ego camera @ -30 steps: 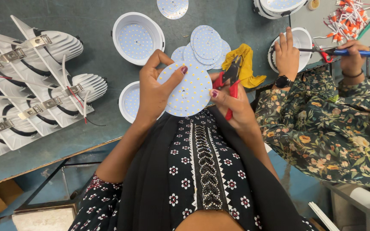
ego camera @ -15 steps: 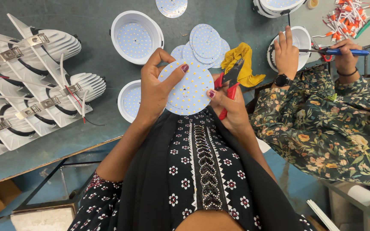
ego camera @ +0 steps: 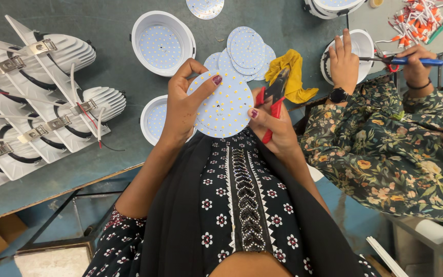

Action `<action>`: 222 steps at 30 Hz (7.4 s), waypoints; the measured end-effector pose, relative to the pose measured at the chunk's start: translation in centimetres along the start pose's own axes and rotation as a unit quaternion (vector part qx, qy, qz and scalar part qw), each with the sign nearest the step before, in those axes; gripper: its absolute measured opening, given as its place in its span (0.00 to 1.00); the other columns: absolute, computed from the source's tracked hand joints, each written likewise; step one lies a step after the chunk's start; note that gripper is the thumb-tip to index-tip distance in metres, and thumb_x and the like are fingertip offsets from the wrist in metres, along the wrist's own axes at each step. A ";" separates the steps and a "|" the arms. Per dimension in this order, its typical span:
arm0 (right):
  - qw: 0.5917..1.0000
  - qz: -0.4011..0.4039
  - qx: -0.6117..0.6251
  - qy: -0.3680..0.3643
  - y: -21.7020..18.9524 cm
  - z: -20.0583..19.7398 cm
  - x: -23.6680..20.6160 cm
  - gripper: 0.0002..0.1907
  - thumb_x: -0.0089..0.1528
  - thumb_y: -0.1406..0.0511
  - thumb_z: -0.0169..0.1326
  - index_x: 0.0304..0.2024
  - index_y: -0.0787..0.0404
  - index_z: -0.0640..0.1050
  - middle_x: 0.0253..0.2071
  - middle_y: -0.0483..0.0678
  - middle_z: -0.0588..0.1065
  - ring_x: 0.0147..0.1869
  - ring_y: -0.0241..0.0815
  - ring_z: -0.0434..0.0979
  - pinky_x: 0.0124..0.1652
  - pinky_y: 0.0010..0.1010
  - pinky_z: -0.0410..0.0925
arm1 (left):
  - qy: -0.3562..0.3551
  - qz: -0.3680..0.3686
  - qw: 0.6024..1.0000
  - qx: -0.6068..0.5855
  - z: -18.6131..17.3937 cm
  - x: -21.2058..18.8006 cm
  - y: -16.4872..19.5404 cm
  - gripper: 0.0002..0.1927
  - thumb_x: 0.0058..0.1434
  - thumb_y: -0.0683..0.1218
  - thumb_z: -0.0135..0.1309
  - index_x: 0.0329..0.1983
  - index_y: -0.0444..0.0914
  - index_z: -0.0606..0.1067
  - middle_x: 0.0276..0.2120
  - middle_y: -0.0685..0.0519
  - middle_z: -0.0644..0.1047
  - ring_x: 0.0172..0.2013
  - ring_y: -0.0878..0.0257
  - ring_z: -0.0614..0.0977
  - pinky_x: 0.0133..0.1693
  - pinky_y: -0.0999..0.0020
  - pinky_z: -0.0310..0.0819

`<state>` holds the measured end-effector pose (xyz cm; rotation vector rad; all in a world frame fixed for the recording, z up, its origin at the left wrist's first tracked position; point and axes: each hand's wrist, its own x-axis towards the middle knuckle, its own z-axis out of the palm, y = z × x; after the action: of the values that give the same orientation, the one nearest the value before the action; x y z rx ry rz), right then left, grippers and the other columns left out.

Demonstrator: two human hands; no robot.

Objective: The person uses red-handled pliers to press small components onto circular LED boards. They handle multiple boards one at a time, placing finished boards into white plastic housings on the table.

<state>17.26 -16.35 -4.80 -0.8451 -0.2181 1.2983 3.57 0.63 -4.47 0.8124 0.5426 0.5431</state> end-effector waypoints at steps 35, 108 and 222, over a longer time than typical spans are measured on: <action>0.869 -0.046 -0.492 0.031 -3.2 1.0 -0.9 0.15 0.65 0.73 0.52 0.55 0.68 0.72 0.49 0.50 0.76 0.51 0.37 0.75 0.54 0.29 0.68 | -0.051 0.041 0.992 0.111 -1.6 -0.3 0.8 0.29 0.62 0.41 0.66 0.64 0.33 0.68 0.54 0.50 0.78 0.56 0.64 0.79 0.60 0.67 0.75; 0.957 -0.171 -0.230 0.054 -0.8 -0.1 0.0 0.11 0.68 0.76 0.55 0.51 0.64 0.70 0.48 0.47 0.70 0.50 0.36 0.73 0.54 0.28 0.67 | -0.046 -0.009 0.997 0.062 -0.6 -1.3 0.6 0.26 0.64 0.37 0.57 0.65 0.34 0.65 0.52 0.50 0.76 0.53 0.67 0.78 0.54 0.70 0.76; 0.967 0.238 -0.087 -0.022 -2.0 2.7 -0.9 0.10 0.68 0.62 0.48 0.38 0.64 0.69 0.26 0.46 0.67 0.27 0.40 0.69 0.29 0.30 0.65 | -0.108 0.343 0.897 0.256 0.8 -1.7 -2.2 0.42 0.75 0.27 0.50 0.76 0.59 0.49 0.73 0.41 0.61 0.73 0.48 0.65 0.65 0.60 0.79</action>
<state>16.98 -16.05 -1.35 -1.0589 -0.1709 1.7672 3.32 -2.13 -5.35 1.5742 0.1688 0.9605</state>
